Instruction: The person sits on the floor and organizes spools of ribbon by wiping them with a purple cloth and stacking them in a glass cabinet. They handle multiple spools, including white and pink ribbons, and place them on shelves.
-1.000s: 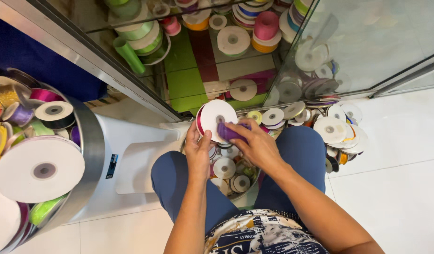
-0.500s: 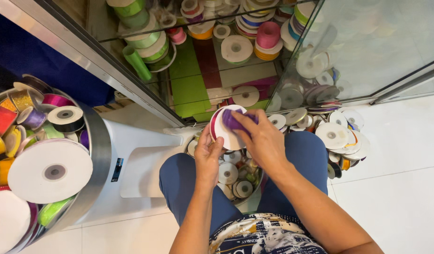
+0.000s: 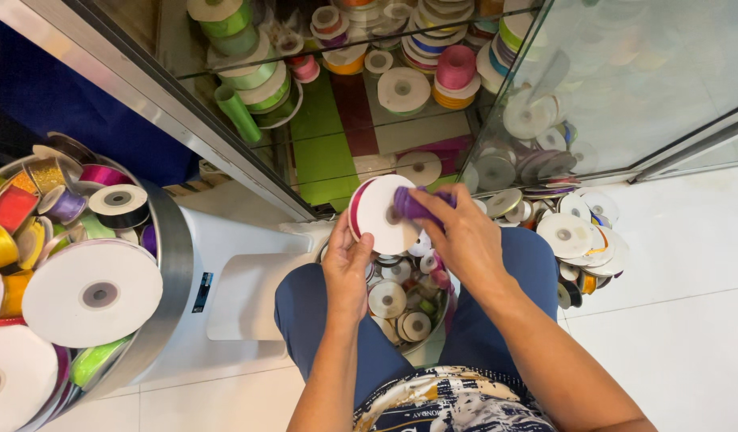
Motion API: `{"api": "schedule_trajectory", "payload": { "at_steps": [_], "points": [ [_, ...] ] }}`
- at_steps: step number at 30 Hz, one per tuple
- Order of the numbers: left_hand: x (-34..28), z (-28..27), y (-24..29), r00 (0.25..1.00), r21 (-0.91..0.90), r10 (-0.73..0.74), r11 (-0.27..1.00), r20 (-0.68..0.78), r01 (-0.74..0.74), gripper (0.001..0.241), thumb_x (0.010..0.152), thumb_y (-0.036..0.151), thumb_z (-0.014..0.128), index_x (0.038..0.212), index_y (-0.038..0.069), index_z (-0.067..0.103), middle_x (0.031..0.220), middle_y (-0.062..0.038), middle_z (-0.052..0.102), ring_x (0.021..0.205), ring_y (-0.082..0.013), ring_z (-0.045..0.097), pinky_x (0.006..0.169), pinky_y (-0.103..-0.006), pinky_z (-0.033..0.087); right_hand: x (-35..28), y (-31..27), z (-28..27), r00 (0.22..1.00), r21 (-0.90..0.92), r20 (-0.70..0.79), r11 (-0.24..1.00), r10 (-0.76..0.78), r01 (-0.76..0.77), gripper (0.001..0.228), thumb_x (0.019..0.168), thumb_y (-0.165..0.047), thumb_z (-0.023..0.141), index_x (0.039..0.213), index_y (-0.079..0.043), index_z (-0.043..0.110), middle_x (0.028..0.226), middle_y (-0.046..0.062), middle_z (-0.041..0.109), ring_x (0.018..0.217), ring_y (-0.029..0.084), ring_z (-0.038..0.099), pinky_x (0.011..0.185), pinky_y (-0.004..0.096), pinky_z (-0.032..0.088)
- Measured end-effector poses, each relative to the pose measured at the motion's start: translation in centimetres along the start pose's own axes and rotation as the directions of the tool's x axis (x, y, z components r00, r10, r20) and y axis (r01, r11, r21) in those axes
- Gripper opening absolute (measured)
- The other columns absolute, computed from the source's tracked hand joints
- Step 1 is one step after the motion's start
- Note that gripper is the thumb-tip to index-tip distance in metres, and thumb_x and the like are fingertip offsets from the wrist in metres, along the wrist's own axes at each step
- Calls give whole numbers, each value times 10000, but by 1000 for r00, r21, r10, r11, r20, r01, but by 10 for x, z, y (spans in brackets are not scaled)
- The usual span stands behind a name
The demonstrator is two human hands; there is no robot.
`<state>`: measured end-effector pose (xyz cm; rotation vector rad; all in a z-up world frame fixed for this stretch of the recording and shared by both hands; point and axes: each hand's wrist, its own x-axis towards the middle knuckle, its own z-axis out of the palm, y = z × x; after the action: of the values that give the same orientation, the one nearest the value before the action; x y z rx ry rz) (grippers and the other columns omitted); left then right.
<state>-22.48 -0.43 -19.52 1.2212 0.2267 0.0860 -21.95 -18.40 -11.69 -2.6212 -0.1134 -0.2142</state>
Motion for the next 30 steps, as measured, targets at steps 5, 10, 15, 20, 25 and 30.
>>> {"api": "schedule_trajectory", "payload": {
  "at_steps": [5,10,15,20,25,30],
  "points": [
    [-4,11,8,999,7,0,1000,49,-1,582,951,72,629,1497,21,435,1402,-199,594,1052,-214,674,847,-368,634,7,-16,-11,999,10,-33,1000,-6,6,430,909,-302,680,1327,-384,624,1209,-9,553,995,353,689,773,491,590],
    [6,9,14,999,-6,22,1000,30,-22,569,962,92,619,1499,37,439,1405,-185,598,1078,-241,685,843,-374,635,-3,-30,-10,985,0,-57,987,-162,162,433,878,-269,706,1299,-353,657,1184,-4,572,1001,306,698,785,421,590],
    [14,4,27,998,-42,66,997,-11,-66,549,969,64,598,1494,43,439,1403,-187,592,1080,-263,682,847,-397,635,-11,-32,-15,978,48,-18,977,-209,210,402,886,-230,691,1279,-315,674,1151,36,603,994,337,695,783,446,582],
    [15,3,34,995,-57,95,994,-18,-96,554,960,72,614,1485,34,441,1401,-183,595,1094,-259,677,847,-398,632,0,-19,-18,992,27,-20,992,-122,122,399,888,-243,703,1271,-354,682,1176,7,602,970,336,705,780,434,588],
    [14,9,32,996,-60,76,995,45,-74,561,965,84,607,1497,33,436,1394,-183,600,1111,-245,665,871,-382,619,19,-14,-29,993,-24,-101,998,-65,63,428,901,-285,693,1315,-382,645,1216,-17,565,1028,297,691,788,414,584],
    [8,22,41,997,-70,54,996,54,-50,570,952,76,621,1491,21,442,1385,-183,608,1107,-235,667,872,-375,621,26,-30,-30,979,-28,-155,992,-129,126,428,913,-292,690,1330,-371,638,1197,-6,559,1022,290,688,784,408,579]
  ]
}}
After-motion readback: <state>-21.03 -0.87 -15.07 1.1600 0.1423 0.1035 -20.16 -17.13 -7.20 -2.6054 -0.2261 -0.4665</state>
